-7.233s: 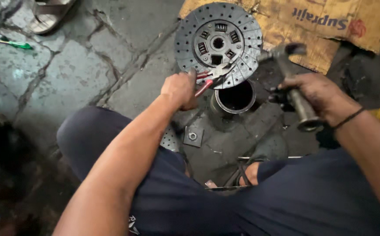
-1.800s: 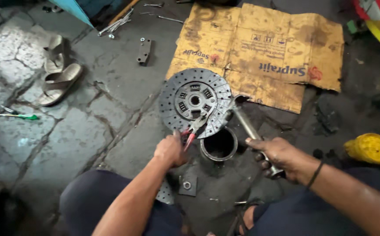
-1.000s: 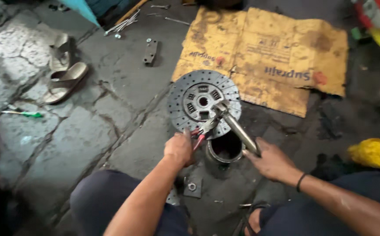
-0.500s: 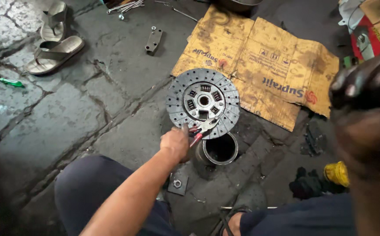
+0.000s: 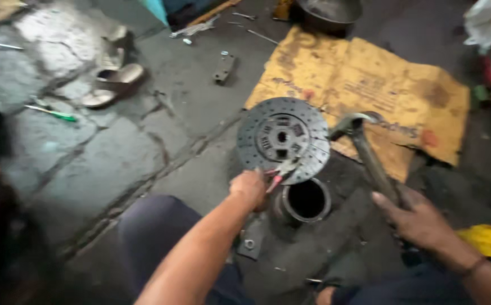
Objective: The person uses a hammer and pliers to adjust and repair a clutch plate on the floor of a workshop, eventually assembling and holding up the components.
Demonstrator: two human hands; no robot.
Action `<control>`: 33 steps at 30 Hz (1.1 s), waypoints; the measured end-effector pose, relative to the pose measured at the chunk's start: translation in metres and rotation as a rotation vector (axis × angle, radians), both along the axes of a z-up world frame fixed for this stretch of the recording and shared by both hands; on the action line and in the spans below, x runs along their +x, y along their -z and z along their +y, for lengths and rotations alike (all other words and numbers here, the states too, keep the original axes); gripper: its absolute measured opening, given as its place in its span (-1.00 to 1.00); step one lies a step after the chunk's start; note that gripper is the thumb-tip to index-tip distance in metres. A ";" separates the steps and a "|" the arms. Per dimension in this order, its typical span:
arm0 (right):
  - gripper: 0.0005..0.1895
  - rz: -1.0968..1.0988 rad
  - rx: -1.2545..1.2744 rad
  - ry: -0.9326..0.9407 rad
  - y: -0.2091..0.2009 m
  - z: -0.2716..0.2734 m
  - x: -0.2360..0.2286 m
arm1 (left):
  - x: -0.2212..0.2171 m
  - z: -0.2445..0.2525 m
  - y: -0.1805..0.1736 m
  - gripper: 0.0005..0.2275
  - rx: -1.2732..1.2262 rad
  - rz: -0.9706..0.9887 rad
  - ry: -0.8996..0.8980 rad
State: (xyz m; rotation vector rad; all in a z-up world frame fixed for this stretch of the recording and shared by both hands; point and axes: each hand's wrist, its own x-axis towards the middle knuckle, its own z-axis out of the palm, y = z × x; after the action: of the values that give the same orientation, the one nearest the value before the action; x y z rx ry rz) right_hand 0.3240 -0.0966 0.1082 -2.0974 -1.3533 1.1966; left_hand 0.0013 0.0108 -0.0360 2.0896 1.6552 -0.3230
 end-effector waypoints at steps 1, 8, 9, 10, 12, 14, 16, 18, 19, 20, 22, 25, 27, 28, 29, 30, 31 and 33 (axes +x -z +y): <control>-0.70 -0.030 -0.014 0.026 0.002 -0.004 0.003 | 0.001 -0.003 0.002 -0.49 -0.017 -0.066 -0.055; -0.40 -0.050 -0.509 0.392 0.054 -0.001 0.005 | 0.009 -0.003 -0.015 -0.51 -0.088 -0.027 -0.033; -0.40 -0.019 -0.503 0.349 0.068 0.008 0.002 | 0.010 -0.005 -0.020 -0.45 -0.093 -0.003 -0.048; -0.41 0.009 -0.499 0.315 0.082 0.018 0.000 | 0.012 -0.005 -0.026 -0.37 -0.099 0.021 -0.064; -0.42 0.028 -0.513 0.281 0.108 0.022 0.006 | 0.012 -0.011 -0.039 -0.24 -0.098 0.017 -0.068; -0.43 0.021 -0.543 0.278 0.128 0.018 0.026 | 0.013 -0.016 -0.042 -0.20 -0.109 -0.008 -0.094; -0.44 0.029 -0.565 0.264 0.147 0.021 0.033 | 0.015 -0.013 -0.044 -0.16 -0.101 -0.027 -0.098; -0.44 0.049 -0.589 0.237 0.163 0.025 0.027 | 0.017 -0.008 -0.041 -0.22 -0.083 -0.005 -0.071; -0.45 0.063 -0.586 0.217 0.168 0.031 0.022 | 0.018 -0.002 -0.041 -0.22 -0.059 -0.007 -0.068; -0.45 0.080 -0.583 0.199 0.170 0.037 0.019 | 0.017 0.001 -0.040 -0.30 -0.002 -0.058 -0.086; -0.45 0.089 -0.605 0.159 0.167 0.036 0.021 | 0.020 -0.008 -0.038 -0.34 0.027 -0.105 -0.121; -0.46 0.106 -0.564 0.140 0.156 0.047 0.020 | 0.020 -0.006 -0.060 -0.33 0.042 -0.035 -0.038; -0.53 0.155 -0.513 0.168 0.155 0.051 0.017 | 0.017 -0.004 -0.083 -0.27 0.029 -0.025 0.025; -0.57 0.314 -0.561 0.183 0.156 0.052 0.019 | 0.013 -0.001 -0.094 -0.27 0.029 -0.018 0.022; -0.57 0.474 -0.602 0.197 0.159 0.054 0.025 | 0.009 0.003 -0.106 -0.30 0.036 -0.023 0.008; -0.57 0.477 -0.602 0.193 0.163 0.058 0.030 | 0.006 0.006 -0.117 -0.32 0.044 -0.027 -0.007; -0.52 0.314 -0.574 0.158 0.170 0.065 0.035 | 0.002 0.008 -0.127 -0.32 0.044 -0.024 -0.009; -0.45 0.156 -0.543 0.121 0.188 0.071 0.044 | -0.004 0.011 -0.142 -0.26 0.065 -0.039 0.000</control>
State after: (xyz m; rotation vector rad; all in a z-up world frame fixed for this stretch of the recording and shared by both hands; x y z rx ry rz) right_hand 0.3676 -0.0254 -0.0797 -2.3246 -0.8827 1.7824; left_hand -0.0031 0.0216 0.1063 2.1293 1.6640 -0.2294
